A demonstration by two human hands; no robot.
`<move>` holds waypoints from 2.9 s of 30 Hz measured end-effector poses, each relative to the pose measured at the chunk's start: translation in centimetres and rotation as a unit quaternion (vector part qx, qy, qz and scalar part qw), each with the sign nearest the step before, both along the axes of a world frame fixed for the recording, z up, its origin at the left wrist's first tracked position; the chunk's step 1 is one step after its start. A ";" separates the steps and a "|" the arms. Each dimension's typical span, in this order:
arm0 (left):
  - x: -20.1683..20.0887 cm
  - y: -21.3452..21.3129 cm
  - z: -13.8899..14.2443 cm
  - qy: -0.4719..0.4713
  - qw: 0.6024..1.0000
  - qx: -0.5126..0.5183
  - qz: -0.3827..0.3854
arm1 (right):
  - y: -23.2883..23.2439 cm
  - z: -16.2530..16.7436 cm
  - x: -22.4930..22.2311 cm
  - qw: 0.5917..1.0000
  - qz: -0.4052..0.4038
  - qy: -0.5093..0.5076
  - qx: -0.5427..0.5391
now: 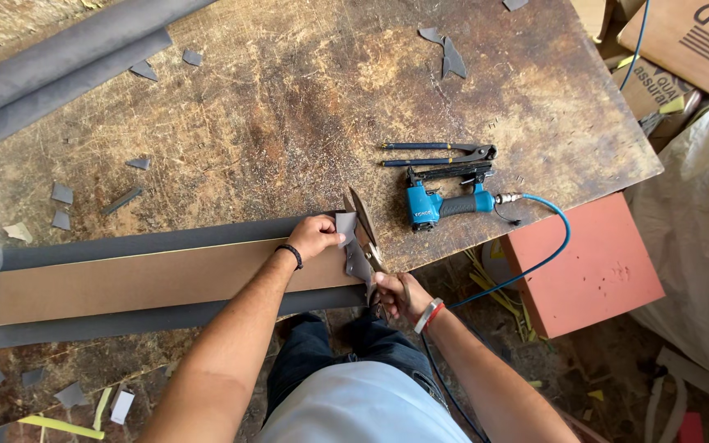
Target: The person wraps a long wooden board with gray fabric, trimming the fabric with shears and folding it over the board's edges. They press the fabric taut and drive staples along the board with a pneumatic nail gun, then use pliers to work on the fasteners and smooth the fabric by hand.
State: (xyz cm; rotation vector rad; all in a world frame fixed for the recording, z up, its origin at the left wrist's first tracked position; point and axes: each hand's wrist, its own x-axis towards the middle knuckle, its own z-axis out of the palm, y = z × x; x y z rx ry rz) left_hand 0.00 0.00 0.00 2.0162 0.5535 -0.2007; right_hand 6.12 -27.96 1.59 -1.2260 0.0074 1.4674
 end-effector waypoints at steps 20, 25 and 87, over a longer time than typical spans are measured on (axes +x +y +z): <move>-25.5 6.4 7.6 0.269 0.958 0.053 -0.085 | 0.0 5.6 -1.6 0.995 -0.052 -0.025 -0.087; -23.5 9.6 8.2 0.166 0.938 0.304 -0.027 | 2.8 6.6 -2.3 0.994 -0.002 -0.059 -0.094; -26.4 24.1 2.9 0.094 0.974 0.179 -0.105 | 28.1 8.0 -9.8 0.293 0.704 -0.609 -0.218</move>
